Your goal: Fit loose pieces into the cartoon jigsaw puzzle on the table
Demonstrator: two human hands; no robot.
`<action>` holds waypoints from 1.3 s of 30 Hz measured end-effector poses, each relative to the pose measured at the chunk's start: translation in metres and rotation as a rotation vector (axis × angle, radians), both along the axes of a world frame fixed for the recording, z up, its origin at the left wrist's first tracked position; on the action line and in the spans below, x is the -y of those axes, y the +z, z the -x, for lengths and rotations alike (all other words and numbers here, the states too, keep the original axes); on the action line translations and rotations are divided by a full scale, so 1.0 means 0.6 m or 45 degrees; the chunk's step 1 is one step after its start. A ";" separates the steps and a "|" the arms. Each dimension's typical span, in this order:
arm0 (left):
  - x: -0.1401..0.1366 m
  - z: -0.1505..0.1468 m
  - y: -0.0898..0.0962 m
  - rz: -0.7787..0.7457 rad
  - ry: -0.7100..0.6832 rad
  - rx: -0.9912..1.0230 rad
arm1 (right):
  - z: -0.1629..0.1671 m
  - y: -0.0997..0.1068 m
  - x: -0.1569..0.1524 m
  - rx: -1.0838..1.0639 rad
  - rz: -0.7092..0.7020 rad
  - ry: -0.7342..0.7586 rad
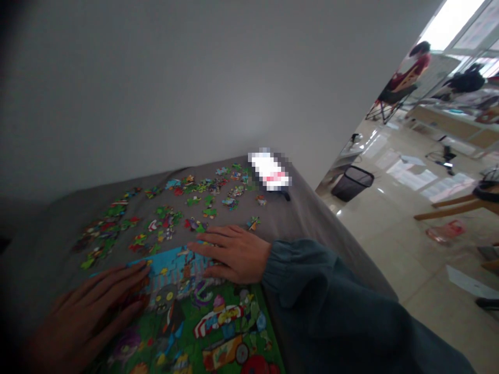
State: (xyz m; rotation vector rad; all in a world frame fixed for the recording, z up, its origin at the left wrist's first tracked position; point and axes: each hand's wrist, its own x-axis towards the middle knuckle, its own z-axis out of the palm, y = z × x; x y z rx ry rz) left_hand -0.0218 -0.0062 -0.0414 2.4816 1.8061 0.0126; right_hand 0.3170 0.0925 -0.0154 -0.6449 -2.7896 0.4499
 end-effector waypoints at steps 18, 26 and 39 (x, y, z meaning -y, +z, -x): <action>-0.001 0.016 -0.034 -0.105 -0.032 0.087 | -0.011 0.023 -0.123 0.264 0.099 -0.959; -0.004 0.011 -0.027 -0.078 -0.055 0.107 | -0.004 0.021 -0.129 0.378 0.114 -1.128; -0.034 -0.004 0.022 0.052 -0.026 0.185 | -0.006 0.022 -0.114 0.353 0.088 -1.090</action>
